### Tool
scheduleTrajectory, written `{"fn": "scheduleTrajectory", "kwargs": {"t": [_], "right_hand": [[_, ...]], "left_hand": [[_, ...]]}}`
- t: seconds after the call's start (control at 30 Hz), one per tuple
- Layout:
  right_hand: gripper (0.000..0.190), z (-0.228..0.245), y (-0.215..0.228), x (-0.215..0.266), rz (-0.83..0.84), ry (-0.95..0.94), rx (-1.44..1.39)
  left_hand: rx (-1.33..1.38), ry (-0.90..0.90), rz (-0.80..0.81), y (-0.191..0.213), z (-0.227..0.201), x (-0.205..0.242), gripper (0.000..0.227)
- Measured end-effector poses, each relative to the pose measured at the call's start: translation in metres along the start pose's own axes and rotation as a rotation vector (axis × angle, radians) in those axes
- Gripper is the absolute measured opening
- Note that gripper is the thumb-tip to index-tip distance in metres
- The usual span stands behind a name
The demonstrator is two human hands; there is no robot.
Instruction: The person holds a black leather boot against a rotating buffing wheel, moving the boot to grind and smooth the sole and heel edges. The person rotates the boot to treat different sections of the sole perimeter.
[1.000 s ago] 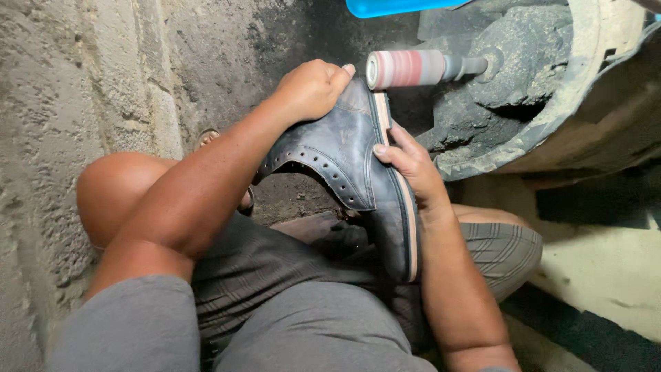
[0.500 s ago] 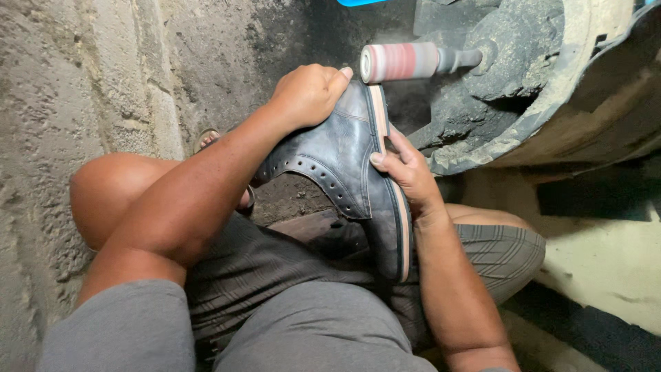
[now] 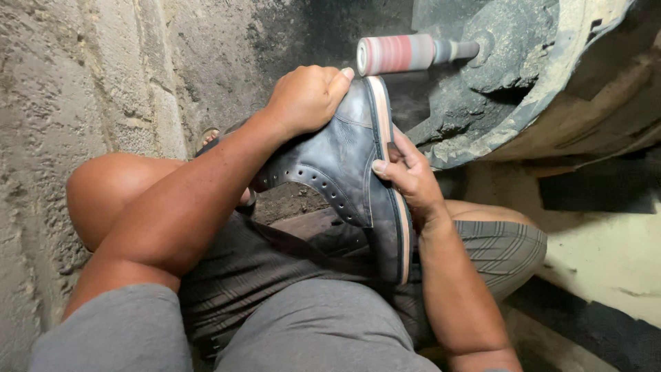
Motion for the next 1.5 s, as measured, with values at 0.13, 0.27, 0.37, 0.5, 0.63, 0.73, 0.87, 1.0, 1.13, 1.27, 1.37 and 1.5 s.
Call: {"fn": "scheduleTrajectory", "kwargs": {"t": [0.13, 0.27, 0.37, 0.5, 0.63, 0.73, 0.87, 1.0, 1.13, 1.27, 1.37, 1.5], "right_hand": [[0.087, 0.016, -0.007, 0.011, -0.008, 0.043, -0.056], [0.089, 0.027, -0.025, -0.007, 0.000, 0.198, 0.021], [0.077, 0.007, -0.026, -0.027, -0.065, 0.220, 0.194], [0.070, -0.015, -0.034, -0.044, -0.105, 0.089, 0.389], [0.063, -0.004, -0.037, -0.067, -0.146, 0.063, 0.430], [0.065, 0.009, -0.036, -0.083, -0.202, -0.086, 0.479], [0.059, 0.020, -0.028, -0.101, -0.148, -0.071, 0.553], [0.046, 0.037, -0.031, -0.104, -0.070, -0.058, 0.563], [0.059, 0.034, -0.028, -0.098, -0.135, -0.135, 0.588], [0.052, 0.018, -0.021, -0.087, -0.134, -0.016, 0.587], [0.056, 0.013, -0.020, -0.080, -0.123, 0.066, 0.558], [0.057, 0.009, -0.019, -0.071, -0.151, 0.100, 0.554]], "left_hand": [[-0.035, -0.070, -0.090, 0.015, -0.019, 0.018, 0.054], [-0.187, -0.158, -0.200, 0.018, -0.022, 0.032, 0.047], [-0.211, -0.161, -0.121, 0.018, -0.010, 0.035, 0.046], [-0.009, -0.016, 0.280, 0.032, 0.008, 0.032, 0.074], [0.039, 0.018, 0.361, 0.021, 0.033, 0.002, 0.082], [0.107, 0.045, 0.380, 0.009, 0.051, -0.026, 0.077], [0.151, -0.011, 0.373, 0.011, 0.063, -0.057, 0.052], [0.186, -0.054, 0.417, 0.012, 0.065, -0.068, 0.047], [0.166, -0.070, 0.414, 0.008, 0.064, -0.067, 0.048], [0.170, -0.090, 0.405, 0.004, 0.057, -0.056, 0.049], [0.176, -0.108, 0.390, 0.001, 0.053, -0.049, 0.049], [0.191, -0.116, 0.378, 0.003, 0.045, -0.041, 0.047]]}}
Point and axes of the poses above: each hand's wrist, its own x-axis away from the middle knuckle, its own y-axis out of the back of the hand, z = x × y, the point moved 2 cm from there along -x, towards the middle knuckle, and after that the axes turned 2 degrees about -z, right-handed, at the moved point
